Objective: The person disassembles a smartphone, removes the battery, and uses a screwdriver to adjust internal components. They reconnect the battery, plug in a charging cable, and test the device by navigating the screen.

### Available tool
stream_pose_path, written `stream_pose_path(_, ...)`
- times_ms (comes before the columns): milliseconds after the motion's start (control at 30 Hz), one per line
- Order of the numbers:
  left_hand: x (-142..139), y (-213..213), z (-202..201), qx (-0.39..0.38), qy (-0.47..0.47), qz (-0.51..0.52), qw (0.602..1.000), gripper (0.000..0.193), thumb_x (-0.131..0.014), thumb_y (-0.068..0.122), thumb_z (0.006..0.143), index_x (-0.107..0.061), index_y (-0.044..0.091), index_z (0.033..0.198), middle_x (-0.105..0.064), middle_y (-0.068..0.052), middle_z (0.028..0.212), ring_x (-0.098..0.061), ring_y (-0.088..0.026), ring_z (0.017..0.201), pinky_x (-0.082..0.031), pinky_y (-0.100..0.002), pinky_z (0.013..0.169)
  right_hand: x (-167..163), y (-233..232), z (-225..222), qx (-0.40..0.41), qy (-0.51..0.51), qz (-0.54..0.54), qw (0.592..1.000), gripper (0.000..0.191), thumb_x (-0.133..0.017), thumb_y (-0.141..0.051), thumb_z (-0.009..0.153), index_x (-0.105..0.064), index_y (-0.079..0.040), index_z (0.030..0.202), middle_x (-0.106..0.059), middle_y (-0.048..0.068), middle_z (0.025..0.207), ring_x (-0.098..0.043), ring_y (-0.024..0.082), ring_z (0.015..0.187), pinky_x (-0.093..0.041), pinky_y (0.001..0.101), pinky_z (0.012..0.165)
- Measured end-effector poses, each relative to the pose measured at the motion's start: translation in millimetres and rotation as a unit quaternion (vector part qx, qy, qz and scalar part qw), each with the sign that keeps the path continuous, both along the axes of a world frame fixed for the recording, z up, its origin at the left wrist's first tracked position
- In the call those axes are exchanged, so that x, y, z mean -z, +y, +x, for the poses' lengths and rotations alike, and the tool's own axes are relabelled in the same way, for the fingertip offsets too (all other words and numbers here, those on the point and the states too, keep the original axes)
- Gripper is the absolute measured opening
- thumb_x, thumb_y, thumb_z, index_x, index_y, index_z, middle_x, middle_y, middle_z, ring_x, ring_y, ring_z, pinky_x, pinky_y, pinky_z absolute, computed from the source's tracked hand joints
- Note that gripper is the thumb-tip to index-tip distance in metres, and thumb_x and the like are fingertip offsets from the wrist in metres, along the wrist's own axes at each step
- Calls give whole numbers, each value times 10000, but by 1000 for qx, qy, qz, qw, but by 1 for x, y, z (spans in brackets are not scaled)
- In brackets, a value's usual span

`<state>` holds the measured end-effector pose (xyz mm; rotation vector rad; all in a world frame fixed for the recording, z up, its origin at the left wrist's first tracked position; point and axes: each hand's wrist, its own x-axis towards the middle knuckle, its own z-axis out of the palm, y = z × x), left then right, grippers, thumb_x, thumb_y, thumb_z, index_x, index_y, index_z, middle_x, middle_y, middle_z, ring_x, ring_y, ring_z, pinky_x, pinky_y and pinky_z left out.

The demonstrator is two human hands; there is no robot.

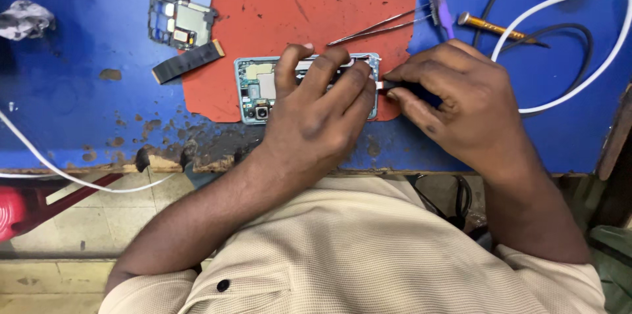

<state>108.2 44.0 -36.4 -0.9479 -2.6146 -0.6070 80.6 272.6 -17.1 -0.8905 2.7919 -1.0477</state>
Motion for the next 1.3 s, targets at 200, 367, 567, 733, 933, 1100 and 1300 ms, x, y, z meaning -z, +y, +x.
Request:
stream_pose_path(200, 9, 0, -3, 28, -12, 37, 999, 208, -703, 78, 939, -740, 6, 1130, -672, -95, 1267, -594, -259, 1209, -356, -528, 1089, 6, 3, -1, 3, 4, -1, 1000, 213, -856, -73, 879, -731, -42, 1048, -716, 97, 1015, -691, 269, 912, -555, 374, 797)
stream_pose_path(367, 13, 0, -2, 27, -13, 30, 999, 171, -740, 117, 977, -745, 17, 1116, -677, -86, 1256, -601, -257, 1212, -357, -532, 1090, 5, 0, 0, 9, 5, 0, 1000, 217, -855, -77, 880, -720, -30, 1043, -714, 104, 1023, -687, 271, 917, -555, 377, 794)
stream_pose_path(567, 14, 0, -3, 25, -14, 25, 999, 190, -734, 140, 962, -750, 37, 1121, -680, -81, 1265, -588, -265, 1227, -354, -540, 1086, 6, 2, -1, 10, -1, 8, 1000, 225, -852, -87, 867, -720, -28, 1040, -710, 106, 1014, -684, 275, 911, -556, 381, 787)
stream_pose_path(733, 15, -2, -2, 25, -13, 23, 999, 174, -731, 152, 960, -755, 56, 1104, -680, -64, 1258, -577, -258, 1235, -341, -549, 1095, 6, 2, -3, 17, -8, 9, 1000, 215, -856, -95, 867, -732, -40, 1035, -718, 95, 1007, -694, 255, 915, -560, 366, 792)
stream_pose_path(933, 18, -1, -3, 18, -5, 19, 1000, 101, -741, 147, 990, -758, 80, 1063, -680, -40, 1242, -570, -250, 1230, -330, -555, 1109, -1, 4, -4, 71, -30, -24, 997, 201, -829, -43, 865, -747, -27, 1048, -733, 106, 993, -709, 215, 855, -556, 319, 736)
stream_pose_path(1100, 16, -1, -3, 23, -17, 30, 999, 176, -718, 124, 963, -764, 47, 1114, -678, -51, 1248, -565, -258, 1227, -332, -556, 1109, 2, 8, -5, 33, -55, -54, 996, 177, -766, -7, 973, -755, -33, 1147, -749, 98, 993, -721, 188, 863, -575, 287, 751)
stream_pose_path(1300, 14, -1, -3, 19, -19, 20, 999, 145, -737, 150, 1010, -762, 57, 1119, -682, -46, 1251, -570, -243, 1226, -325, -576, 1121, 5, 11, -7, 41, -115, -45, 992, 121, -753, 8, 949, -745, -21, 1066, -735, 100, 934, -720, 190, 801, -557, 305, 692)
